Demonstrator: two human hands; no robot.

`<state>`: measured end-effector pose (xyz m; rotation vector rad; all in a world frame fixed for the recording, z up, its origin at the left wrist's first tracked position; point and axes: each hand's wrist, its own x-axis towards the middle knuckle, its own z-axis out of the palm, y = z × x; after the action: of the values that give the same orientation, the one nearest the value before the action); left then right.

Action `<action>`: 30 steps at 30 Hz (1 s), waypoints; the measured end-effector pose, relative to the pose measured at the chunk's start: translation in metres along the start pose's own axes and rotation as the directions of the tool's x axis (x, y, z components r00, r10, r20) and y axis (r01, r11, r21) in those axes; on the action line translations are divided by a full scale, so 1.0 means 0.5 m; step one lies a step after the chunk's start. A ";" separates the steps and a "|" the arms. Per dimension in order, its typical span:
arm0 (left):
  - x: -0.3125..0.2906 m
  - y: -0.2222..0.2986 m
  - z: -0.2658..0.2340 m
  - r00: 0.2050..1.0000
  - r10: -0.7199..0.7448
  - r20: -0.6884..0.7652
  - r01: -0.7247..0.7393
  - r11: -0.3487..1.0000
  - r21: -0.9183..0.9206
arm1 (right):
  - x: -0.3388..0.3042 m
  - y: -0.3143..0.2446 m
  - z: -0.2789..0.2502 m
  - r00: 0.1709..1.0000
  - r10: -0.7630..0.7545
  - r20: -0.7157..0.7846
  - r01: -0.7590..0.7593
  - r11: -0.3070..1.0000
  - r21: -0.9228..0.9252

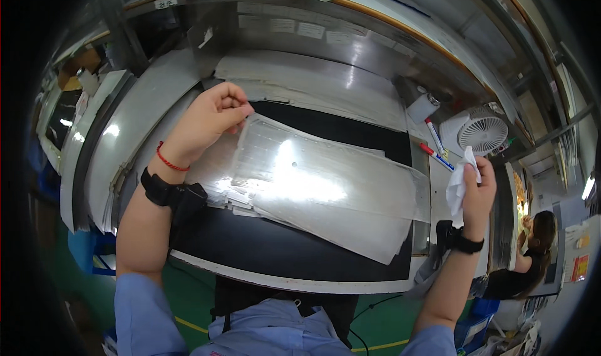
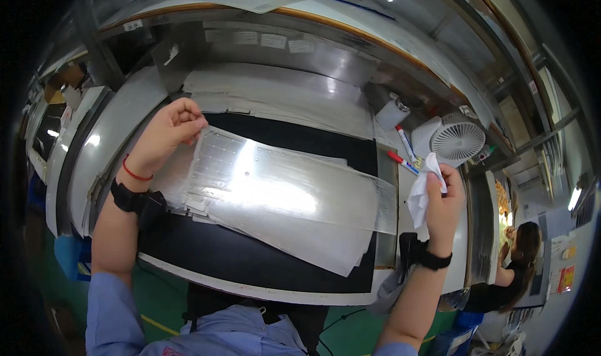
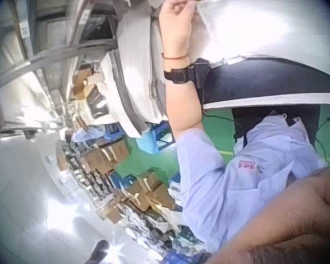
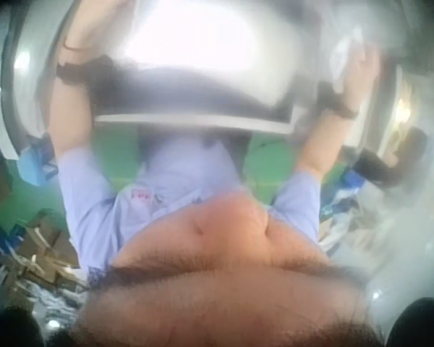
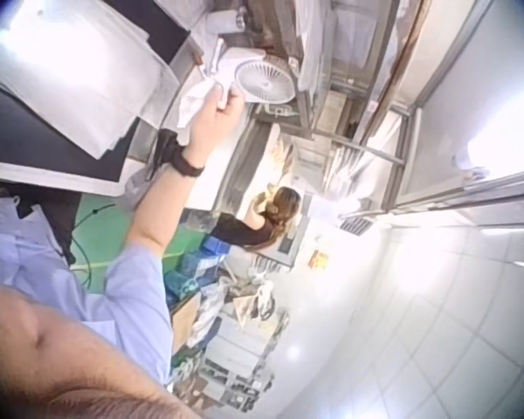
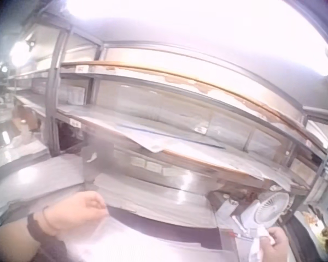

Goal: Inspecting and sorting transparent keyboard membrane layers at an industrial workstation.

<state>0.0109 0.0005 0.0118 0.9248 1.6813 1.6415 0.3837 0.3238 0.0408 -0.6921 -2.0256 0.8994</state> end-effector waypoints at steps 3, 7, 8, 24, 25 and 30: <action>-0.002 0.001 -0.002 1.000 -0.025 -0.016 0.025 0.999 -0.021 | -0.023 -0.132 0.067 0.955 -0.268 0.130 0.277 0.959 -0.055; -0.001 -0.011 -0.008 0.998 -0.059 0.020 0.060 0.997 -0.045 | -0.060 -0.241 0.223 0.694 -0.584 0.421 0.648 0.761 -0.014; -0.004 -0.012 -0.004 0.996 -0.079 0.030 0.080 0.996 -0.033 | -0.078 -0.255 0.262 0.680 -0.518 0.520 0.620 0.784 -0.029; 0.004 -0.035 -0.005 0.991 -0.136 -0.005 0.136 0.985 0.110 | -0.127 -0.261 0.448 0.430 -0.479 0.765 0.848 0.505 -0.161; 0.006 -0.037 -0.004 0.992 -0.129 0.001 0.128 0.984 0.121 | -0.128 -0.262 0.450 0.442 -0.469 0.765 0.842 0.511 -0.173; 0.008 -0.035 0.003 0.992 -0.126 -0.002 0.125 0.981 0.148 | -0.126 -0.257 0.488 0.535 -0.453 0.714 0.802 0.537 -0.260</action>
<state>0.0088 0.0049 -0.0057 0.8744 1.8376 1.4448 0.1947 0.1161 0.0090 0.1926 -2.8417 -0.0375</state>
